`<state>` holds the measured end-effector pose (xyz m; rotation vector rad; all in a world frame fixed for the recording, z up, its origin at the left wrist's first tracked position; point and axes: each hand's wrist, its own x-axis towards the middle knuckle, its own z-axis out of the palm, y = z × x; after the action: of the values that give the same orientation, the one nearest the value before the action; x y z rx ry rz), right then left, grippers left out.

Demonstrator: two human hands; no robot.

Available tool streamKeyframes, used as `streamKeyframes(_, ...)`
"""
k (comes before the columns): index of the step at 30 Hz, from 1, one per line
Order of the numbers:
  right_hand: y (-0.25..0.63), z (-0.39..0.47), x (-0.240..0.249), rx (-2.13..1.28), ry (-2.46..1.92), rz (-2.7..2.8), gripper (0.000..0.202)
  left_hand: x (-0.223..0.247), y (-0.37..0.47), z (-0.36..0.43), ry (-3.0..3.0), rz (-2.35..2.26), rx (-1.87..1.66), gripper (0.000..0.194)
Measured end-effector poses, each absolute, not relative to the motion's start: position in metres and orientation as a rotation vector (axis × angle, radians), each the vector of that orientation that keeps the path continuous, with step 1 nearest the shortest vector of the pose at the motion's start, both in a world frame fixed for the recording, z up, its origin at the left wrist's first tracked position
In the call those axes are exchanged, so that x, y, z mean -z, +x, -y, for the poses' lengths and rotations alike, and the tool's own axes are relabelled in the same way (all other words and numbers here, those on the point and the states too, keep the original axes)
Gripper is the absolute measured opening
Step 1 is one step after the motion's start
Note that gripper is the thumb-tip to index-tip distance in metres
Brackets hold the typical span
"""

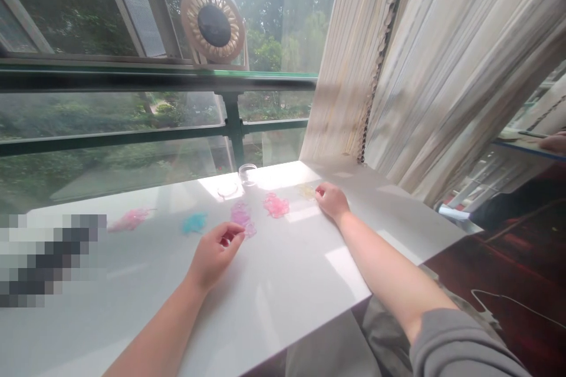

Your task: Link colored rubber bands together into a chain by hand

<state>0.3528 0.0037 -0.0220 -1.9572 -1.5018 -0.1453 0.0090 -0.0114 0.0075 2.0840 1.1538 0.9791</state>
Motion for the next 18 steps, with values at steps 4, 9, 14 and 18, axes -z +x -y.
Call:
streamKeyframes(4,0.3531,-0.0029,0.0238,0.134,-1.966,1.528,0.014,-0.0060,0.0091,0.0108,2.069,-1.138,-0.987,0.021)
streamKeyframes(9,0.3533,-0.0011,0.0253,0.101,-1.970,1.540,0.014,-0.0036,0.0081,0.0100,2.026,-1.148,-0.970,0.021)
streamKeyframes(14,0.3537,0.0006,0.0254,0.069,-1.959,1.545,0.014,-0.0031,0.0073,0.0090,2.008,-1.138,-0.970,0.020)
streamKeyframes(18,0.3558,0.0016,0.0258,0.045,-1.937,1.532,0.014,-0.0035,0.0078,0.0093,2.003,-1.122,-0.974,0.019)
